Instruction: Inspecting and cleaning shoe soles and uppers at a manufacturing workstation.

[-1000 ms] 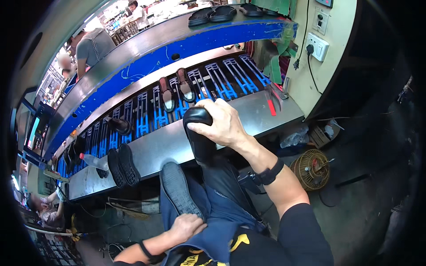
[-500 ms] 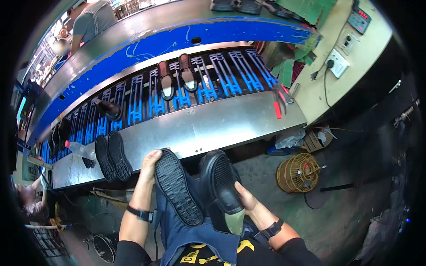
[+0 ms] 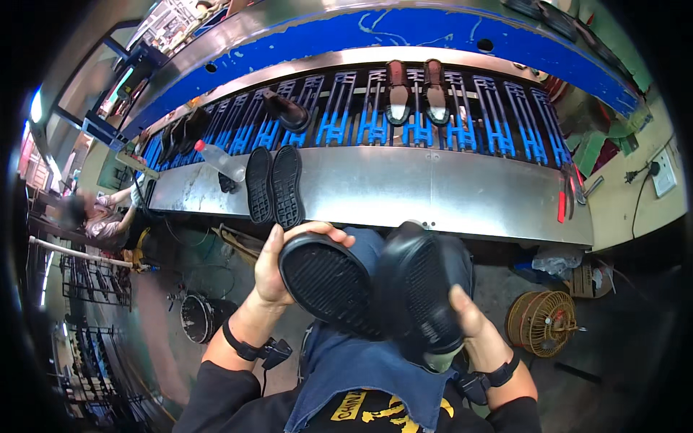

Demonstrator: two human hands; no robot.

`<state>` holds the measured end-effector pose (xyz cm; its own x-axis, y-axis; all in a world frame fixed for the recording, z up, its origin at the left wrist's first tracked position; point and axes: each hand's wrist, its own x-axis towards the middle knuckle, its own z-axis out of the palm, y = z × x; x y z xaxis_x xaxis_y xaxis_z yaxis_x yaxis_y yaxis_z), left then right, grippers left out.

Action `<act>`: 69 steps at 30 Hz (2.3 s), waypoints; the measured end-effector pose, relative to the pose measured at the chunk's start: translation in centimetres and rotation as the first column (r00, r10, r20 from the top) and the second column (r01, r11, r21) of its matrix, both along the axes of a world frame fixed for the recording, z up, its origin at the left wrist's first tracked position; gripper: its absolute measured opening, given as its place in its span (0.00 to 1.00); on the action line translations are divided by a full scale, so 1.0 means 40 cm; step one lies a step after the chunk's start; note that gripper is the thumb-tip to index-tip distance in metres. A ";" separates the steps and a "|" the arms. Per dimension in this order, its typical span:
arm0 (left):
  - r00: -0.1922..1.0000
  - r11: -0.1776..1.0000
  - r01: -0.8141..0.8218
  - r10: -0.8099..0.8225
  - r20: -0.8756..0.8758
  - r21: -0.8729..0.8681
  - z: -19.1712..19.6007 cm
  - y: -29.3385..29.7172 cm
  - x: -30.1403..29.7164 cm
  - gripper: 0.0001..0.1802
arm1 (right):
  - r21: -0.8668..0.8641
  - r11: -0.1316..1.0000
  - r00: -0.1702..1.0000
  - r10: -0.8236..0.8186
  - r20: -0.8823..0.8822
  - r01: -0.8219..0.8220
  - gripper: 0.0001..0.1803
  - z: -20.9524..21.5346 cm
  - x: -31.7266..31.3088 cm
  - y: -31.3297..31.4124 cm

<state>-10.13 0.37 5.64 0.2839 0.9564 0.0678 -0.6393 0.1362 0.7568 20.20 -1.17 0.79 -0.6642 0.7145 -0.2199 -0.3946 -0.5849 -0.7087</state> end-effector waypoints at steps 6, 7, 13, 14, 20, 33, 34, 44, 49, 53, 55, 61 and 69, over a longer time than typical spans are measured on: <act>0.925 0.987 0.046 0.017 -0.379 0.156 0.045 -0.032 0.083 0.36 | 0.399 0.888 0.963 0.149 0.224 -0.230 0.50 0.002 -0.016 -0.042; 0.898 0.980 0.055 0.034 -0.438 0.189 0.055 -0.037 0.095 0.36 | 0.397 0.896 0.969 0.122 0.214 -0.201 0.48 -0.004 -0.013 -0.056; 0.883 0.967 0.043 0.082 -0.463 0.253 0.081 -0.054 0.138 0.29 | 0.423 0.900 0.981 0.029 0.190 -0.109 0.43 -0.038 0.001 -0.073; 0.872 0.966 0.033 0.098 -0.479 0.257 0.088 -0.052 0.143 0.29 | 0.467 0.879 0.977 0.002 0.212 -0.103 0.42 -0.051 0.002 -0.072; 0.852 0.969 0.032 0.101 -0.513 0.243 0.099 -0.055 0.158 0.30 | 0.436 0.894 0.980 0.014 0.196 -0.100 0.40 -0.068 0.005 -0.071; 0.813 0.956 0.070 0.111 -0.571 0.285 0.109 -0.065 0.167 0.29 | 0.431 0.901 0.987 -0.016 0.159 -0.055 0.38 -0.036 -0.009 -0.067; 0.813 0.956 0.073 0.107 -0.572 0.283 0.108 -0.066 0.169 0.29 | 0.429 0.902 0.987 -0.018 0.159 -0.052 0.38 -0.038 -0.007 -0.067; 0.787 0.948 0.170 0.033 -0.616 0.269 0.111 -0.136 0.163 0.30 | 0.397 0.903 0.974 0.088 0.208 -0.166 0.39 -0.042 0.031 -0.086; 0.593 0.797 0.255 0.318 -0.740 0.547 0.148 -0.124 0.166 0.42 | 0.289 0.950 0.974 0.054 0.222 -0.119 0.51 -0.034 0.015 -0.086; 0.518 0.735 0.173 0.498 -0.696 0.655 0.100 -0.144 0.198 0.43 | 0.305 0.949 0.992 0.047 0.113 -0.080 0.41 -0.052 0.027 -0.095; 0.487 0.715 0.162 0.542 -0.685 0.680 0.088 -0.144 0.214 0.43 | 0.256 0.962 0.989 0.060 0.133 -0.093 0.47 -0.057 0.031 -0.099; 0.490 0.743 0.087 0.547 -0.678 0.663 0.062 -0.125 0.267 0.52 | 0.202 0.979 0.999 -0.036 0.035 0.028 0.43 -0.049 0.040 -0.096; 0.582 0.719 0.161 0.484 -0.653 0.676 0.086 -0.078 0.281 0.50 | -0.249 0.917 0.880 -0.377 -0.287 0.312 0.38 -0.027 0.029 -0.093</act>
<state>1.13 -2.73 9.06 0.3730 0.7914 0.4844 0.2533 -0.5891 0.7674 21.37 -4.90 -0.29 -0.4404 0.8774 -0.1903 -0.7830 -0.4790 -0.3968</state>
